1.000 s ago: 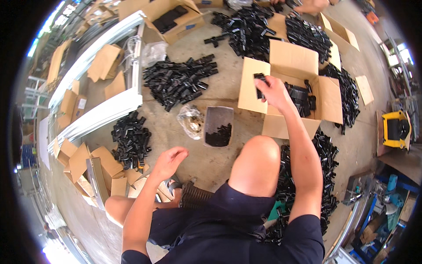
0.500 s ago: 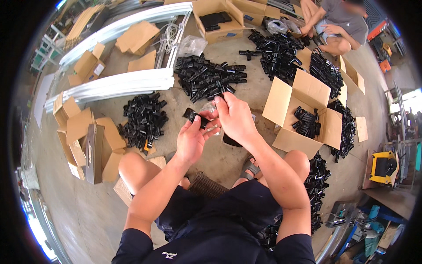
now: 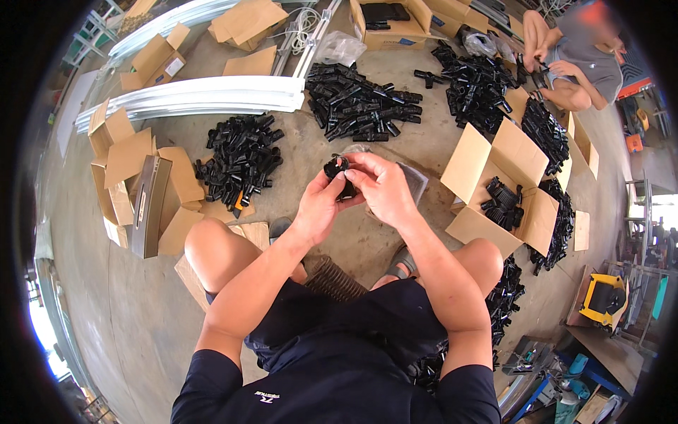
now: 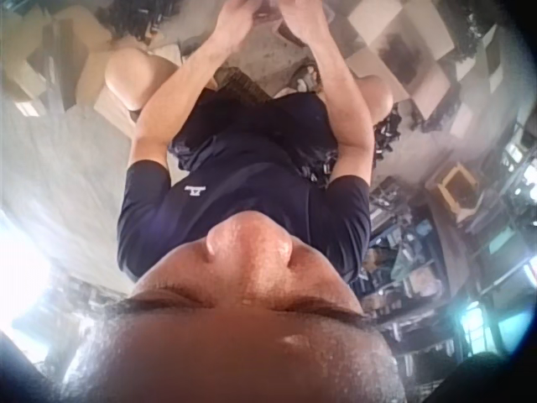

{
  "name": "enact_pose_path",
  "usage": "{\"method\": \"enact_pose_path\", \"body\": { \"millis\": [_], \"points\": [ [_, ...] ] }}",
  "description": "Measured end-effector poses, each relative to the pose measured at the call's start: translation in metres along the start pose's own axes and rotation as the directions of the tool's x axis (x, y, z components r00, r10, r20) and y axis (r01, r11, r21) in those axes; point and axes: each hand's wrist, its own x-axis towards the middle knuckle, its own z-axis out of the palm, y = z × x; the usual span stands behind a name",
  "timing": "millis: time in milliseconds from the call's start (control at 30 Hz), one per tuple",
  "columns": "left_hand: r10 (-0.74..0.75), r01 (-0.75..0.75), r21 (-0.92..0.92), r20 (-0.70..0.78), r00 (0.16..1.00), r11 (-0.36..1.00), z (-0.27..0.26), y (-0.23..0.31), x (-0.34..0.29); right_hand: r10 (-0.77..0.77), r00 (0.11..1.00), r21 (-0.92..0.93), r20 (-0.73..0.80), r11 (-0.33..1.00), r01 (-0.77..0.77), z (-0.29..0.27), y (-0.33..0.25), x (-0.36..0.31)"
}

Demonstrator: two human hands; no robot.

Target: The person assembles black metal components by picking up small pins from a container and inserting them into holes on the black brackets.

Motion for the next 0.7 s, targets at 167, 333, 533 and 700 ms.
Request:
{"method": "enact_pose_path", "body": {
  "millis": [167, 333, 533, 700],
  "points": [
    [-0.045, 0.032, 0.154, 0.085, 0.995, 0.988, -0.004, 0.012, -0.002, 0.076, 0.996, 0.019, 0.05, 0.997, -0.077, -0.024, -0.015, 0.008],
    [-0.046, -0.002, 0.25, 0.186, 0.982, 0.968, -0.004, 0.024, 0.0, -0.028, 0.997, 0.276, 0.07, 0.961, 0.008, -0.023, -0.022, 0.007],
    [-0.01, 0.021, -0.077, 0.141, 0.99, 0.997, 0.004, 0.025, 0.002, -0.006, 0.997, 0.194, 0.077, 0.981, -0.009, -0.031, -0.033, 0.008],
    [0.154, -0.167, 0.106, 0.121, 0.981, 0.98, -0.005, 0.015, 0.009, -0.133, 0.991, 0.131, -0.004, 0.982, 0.133, -0.023, -0.026, 0.003]
  ]
}}
